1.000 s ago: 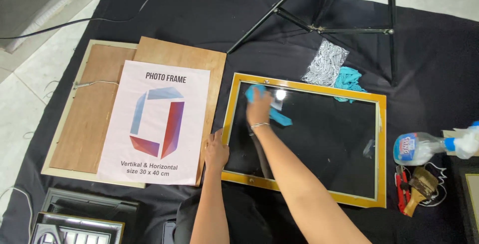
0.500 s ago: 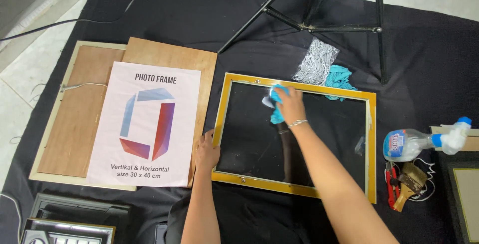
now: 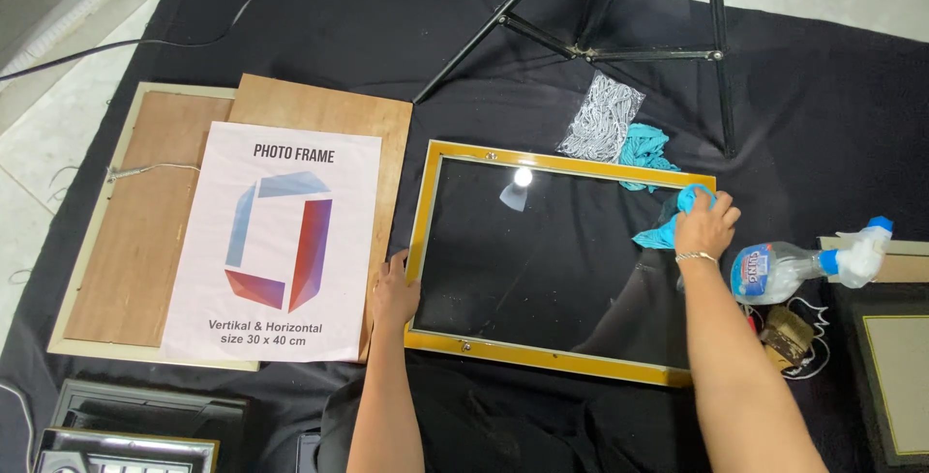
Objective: Cleaning a glass pane and assembling a photo into a frame
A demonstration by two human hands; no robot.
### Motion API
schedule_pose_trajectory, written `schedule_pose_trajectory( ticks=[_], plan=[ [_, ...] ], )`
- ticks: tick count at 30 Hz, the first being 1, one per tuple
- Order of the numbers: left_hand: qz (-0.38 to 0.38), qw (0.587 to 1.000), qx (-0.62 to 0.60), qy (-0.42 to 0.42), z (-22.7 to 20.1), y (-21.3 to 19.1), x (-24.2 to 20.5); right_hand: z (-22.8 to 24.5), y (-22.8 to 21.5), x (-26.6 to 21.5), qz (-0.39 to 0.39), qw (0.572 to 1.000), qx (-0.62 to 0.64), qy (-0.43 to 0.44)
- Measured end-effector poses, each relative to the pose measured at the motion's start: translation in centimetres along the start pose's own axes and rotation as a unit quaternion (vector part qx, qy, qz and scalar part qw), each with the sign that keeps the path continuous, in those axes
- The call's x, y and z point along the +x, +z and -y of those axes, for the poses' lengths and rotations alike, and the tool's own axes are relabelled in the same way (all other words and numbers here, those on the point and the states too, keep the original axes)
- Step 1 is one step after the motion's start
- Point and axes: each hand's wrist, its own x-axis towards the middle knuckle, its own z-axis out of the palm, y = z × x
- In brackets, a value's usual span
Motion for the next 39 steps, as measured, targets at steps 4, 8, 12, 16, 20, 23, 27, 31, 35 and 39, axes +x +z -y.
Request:
schedule_pose_trajectory(
  ticks=[4, 8, 12, 16, 20, 23, 27, 31, 35, 39],
  plan=[
    [0.006, 1.000, 0.008, 0.007, -0.5, -0.4, -0.1, 3.4, 2.4, 0.6, -0.003, 0.992, 0.050, 0.115],
    [0.002, 1.000, 0.020, -0.005, -0.8, -0.5, -0.4, 8.9, 1.0, 0.1, 0.020, 0.991, 0.051, 0.119],
    [0.001, 0.999, 0.040, 0.009, -0.1, 0.0, 0.2, 18.9, -2.3, -2.3, 0.006, 0.996, 0.077, 0.046],
    [-0.003, 0.998, 0.056, 0.013, 0.1, 0.2, 0.3, 29.5, -5.9, -4.7, 0.019, 0.988, 0.153, -0.011],
    [-0.001, 0.999, 0.036, 0.014, 0.7, 0.7, 0.8, 37.4, -7.3, -6.2, 0.076, 0.957, 0.244, -0.137],
    [0.004, 0.999, 0.029, 0.017, 0.9, 0.9, 1.1, 40.4, -7.1, -4.9, 0.124, 0.924, 0.289, -0.219],
    [0.009, 1.000, 0.014, 0.027, 0.4, -0.2, 0.1, 41.6, -6.7, -3.8, 0.161, 0.911, 0.286, -0.248],
    [0.015, 0.999, 0.005, 0.044, 0.8, -0.1, 0.6, 40.6, -7.6, -5.3, 0.161, 0.918, 0.258, -0.256],
    [0.018, 0.999, -0.022, 0.046, 0.7, -0.3, 0.3, 38.4, -10.7, -8.9, 0.130, 0.906, 0.252, -0.316],
    [0.010, 0.997, -0.035, 0.061, 1.9, 0.6, 1.2, 37.1, -12.9, -13.0, 0.108, 0.899, 0.255, -0.340]
  ],
)
